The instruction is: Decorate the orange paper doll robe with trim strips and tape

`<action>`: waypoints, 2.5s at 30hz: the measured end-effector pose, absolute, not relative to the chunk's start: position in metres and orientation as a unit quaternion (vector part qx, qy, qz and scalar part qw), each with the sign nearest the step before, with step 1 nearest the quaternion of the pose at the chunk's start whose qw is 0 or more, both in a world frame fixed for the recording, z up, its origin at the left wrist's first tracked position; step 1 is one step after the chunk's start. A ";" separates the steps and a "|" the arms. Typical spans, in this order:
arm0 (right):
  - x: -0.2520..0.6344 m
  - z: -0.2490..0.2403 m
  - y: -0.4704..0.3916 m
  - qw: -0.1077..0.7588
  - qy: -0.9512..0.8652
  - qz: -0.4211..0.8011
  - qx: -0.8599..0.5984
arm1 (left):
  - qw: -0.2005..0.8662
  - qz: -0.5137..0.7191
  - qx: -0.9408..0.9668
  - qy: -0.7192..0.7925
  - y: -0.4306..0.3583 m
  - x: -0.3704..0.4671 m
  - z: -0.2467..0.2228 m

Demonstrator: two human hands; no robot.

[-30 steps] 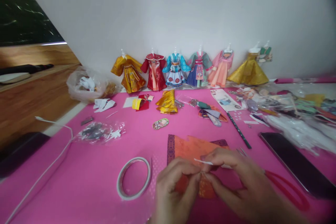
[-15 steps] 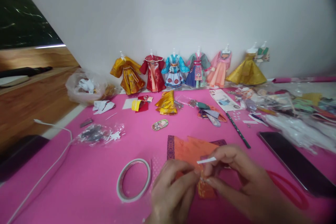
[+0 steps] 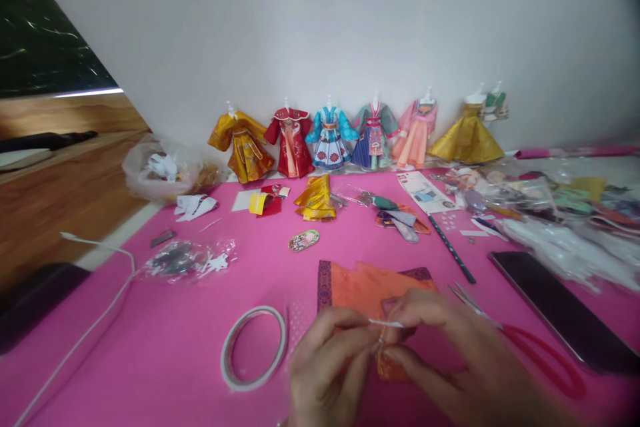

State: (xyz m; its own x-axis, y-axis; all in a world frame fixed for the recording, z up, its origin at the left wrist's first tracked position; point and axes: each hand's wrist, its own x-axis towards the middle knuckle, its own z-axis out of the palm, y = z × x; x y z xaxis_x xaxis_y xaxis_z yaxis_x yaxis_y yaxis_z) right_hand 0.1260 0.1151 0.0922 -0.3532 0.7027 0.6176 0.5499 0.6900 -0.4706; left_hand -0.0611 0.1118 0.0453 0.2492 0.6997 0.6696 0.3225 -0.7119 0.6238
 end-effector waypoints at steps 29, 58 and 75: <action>0.130 0.084 0.122 0.449 -0.803 0.249 -0.303 | 0.222 0.535 0.738 0.345 0.110 -0.053 0.050; 0.122 0.087 0.131 0.473 -0.542 0.583 -0.378 | 0.571 0.525 0.476 0.414 0.092 -0.041 0.045; 0.100 0.052 0.207 0.399 -0.613 0.547 -0.408 | 0.593 0.451 0.362 0.560 0.069 -0.060 0.000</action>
